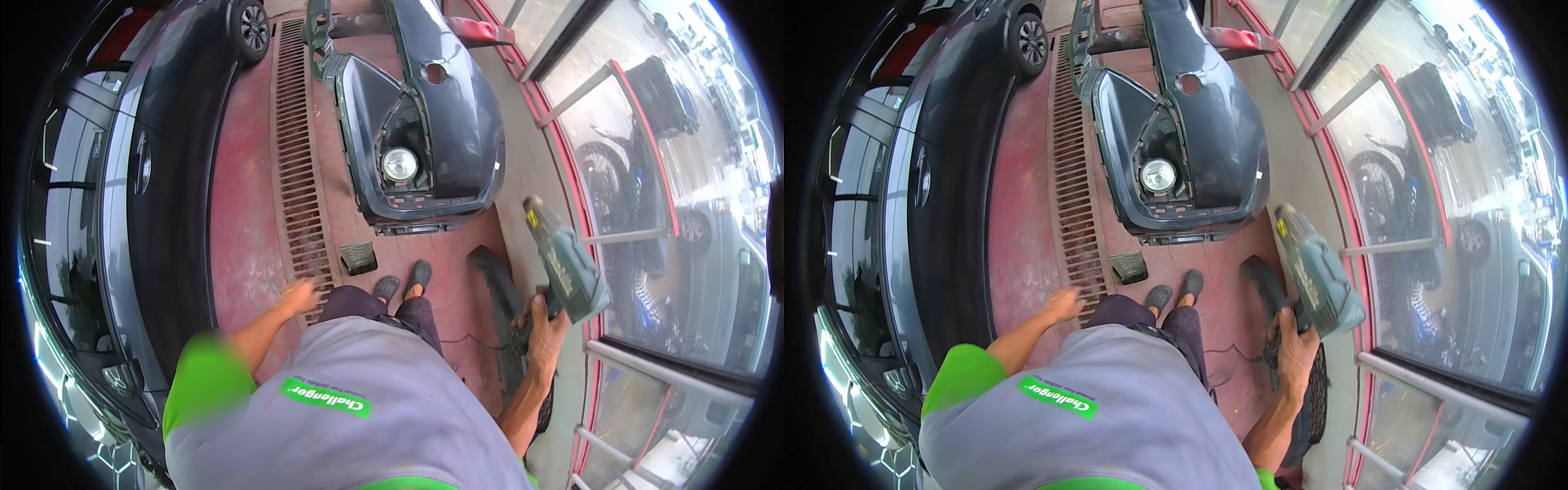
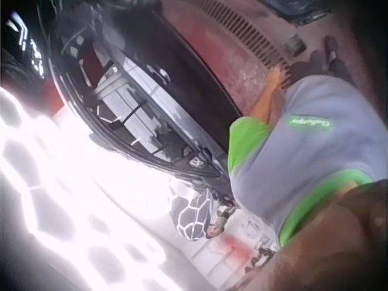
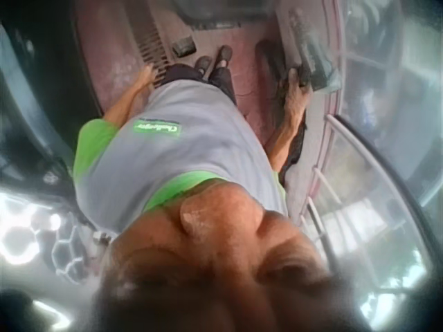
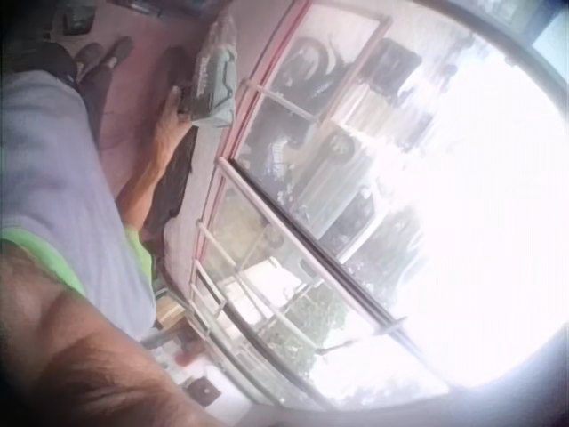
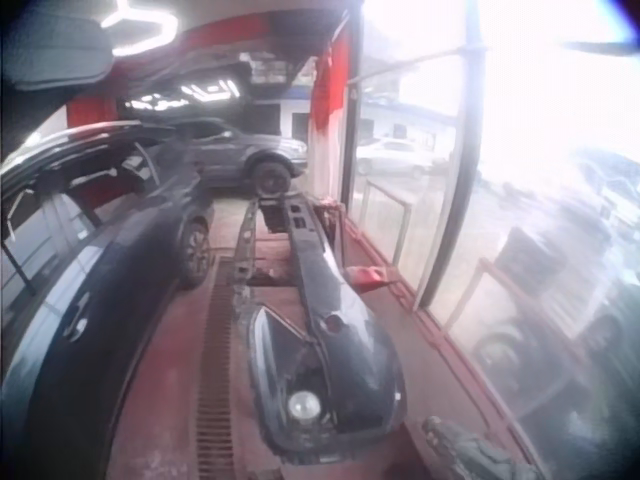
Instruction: The person wraps a power cord with tape, then moves to a car bumper where they use a heat gun and a hammer to adjust and reshape the plastic. The person handles the cord, heat gun, and hammer while working on the bumper surface.
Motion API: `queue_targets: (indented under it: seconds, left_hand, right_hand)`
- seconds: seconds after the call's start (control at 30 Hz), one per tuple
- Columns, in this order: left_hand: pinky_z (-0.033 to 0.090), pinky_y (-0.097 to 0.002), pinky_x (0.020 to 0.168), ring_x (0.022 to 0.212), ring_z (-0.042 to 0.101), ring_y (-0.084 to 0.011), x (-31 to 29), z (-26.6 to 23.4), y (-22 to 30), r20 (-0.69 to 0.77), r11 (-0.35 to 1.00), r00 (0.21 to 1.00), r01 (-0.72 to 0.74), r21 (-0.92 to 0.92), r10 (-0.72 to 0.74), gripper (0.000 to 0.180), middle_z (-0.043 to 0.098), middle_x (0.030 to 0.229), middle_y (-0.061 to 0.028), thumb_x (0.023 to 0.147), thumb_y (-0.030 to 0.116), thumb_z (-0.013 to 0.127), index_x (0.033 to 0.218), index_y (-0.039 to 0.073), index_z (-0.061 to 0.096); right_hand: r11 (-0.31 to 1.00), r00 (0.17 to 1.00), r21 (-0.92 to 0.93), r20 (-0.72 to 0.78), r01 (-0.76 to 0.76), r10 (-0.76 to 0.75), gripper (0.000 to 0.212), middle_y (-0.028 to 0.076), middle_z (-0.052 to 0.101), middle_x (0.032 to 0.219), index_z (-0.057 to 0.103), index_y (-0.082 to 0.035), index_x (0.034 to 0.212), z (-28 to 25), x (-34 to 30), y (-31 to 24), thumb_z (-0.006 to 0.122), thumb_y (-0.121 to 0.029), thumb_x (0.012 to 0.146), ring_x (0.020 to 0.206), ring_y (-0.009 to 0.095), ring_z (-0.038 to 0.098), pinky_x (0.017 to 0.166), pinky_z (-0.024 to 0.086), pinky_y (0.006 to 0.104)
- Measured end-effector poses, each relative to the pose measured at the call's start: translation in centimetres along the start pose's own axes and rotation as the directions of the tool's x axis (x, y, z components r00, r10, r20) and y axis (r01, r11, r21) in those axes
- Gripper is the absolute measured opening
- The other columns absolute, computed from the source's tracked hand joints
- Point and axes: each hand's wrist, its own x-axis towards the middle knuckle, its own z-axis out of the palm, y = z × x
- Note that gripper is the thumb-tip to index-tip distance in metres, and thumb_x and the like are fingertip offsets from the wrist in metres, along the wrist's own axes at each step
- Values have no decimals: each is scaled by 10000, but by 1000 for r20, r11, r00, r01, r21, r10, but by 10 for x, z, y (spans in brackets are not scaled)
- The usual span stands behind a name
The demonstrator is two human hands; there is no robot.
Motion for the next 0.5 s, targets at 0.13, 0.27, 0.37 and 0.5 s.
queue_targets:
  seconds: [0.13, 0.27, 0.37, 0.5]
  left_hand:
    - [520, -460, 902, 1048, 664, -406, -76, 56, -82, -50, 792, 818, 536, -294, -572, 443, 686, 1061, -259, 886, 287, 617, 1197, -29, 609]
    - [551, -395, 664, 743, 693, -294, -131, 126, -68, 169, 176, 488, 583, -793, -856, 376, 694, 903, -164, 863, 237, 606, 1123, -32, 646]
    - [536, -370, 602, 656, 662, -259, -155, 180, -19, 269, -5, 545, 436, -900, -794, 320, 688, 868, -128, 860, 211, 596, 1068, -19, 673]
    - [536, -355, 648, 762, 691, -242, -152, 274, 30, 185, 313, 684, 536, -784, -706, 287, 706, 925, -134, 887, 173, 590, 1088, -14, 673]
  right_hand:
    - [997, 971, -8, 231, 71, -68, 242, 35, 527, 720, 569, -16, 1075, 39, 67, -62, 669, -202, 957, 524, 125, 522, 497, 482, 288]
    - [998, 915, -13, 401, 55, -45, 270, 33, 530, 722, 567, -22, 1071, 74, 124, -109, 686, -229, 945, 523, 119, 524, 486, 479, 288]
    - [995, 864, -62, 502, 81, -39, 289, 29, 529, 720, 560, -32, 1045, 93, 162, -130, 701, -260, 936, 523, 115, 526, 482, 477, 289]
    - [993, 803, -82, 596, 85, -19, 292, 27, 528, 718, 545, -46, 981, 127, 188, -139, 713, -280, 932, 523, 114, 529, 478, 473, 288]
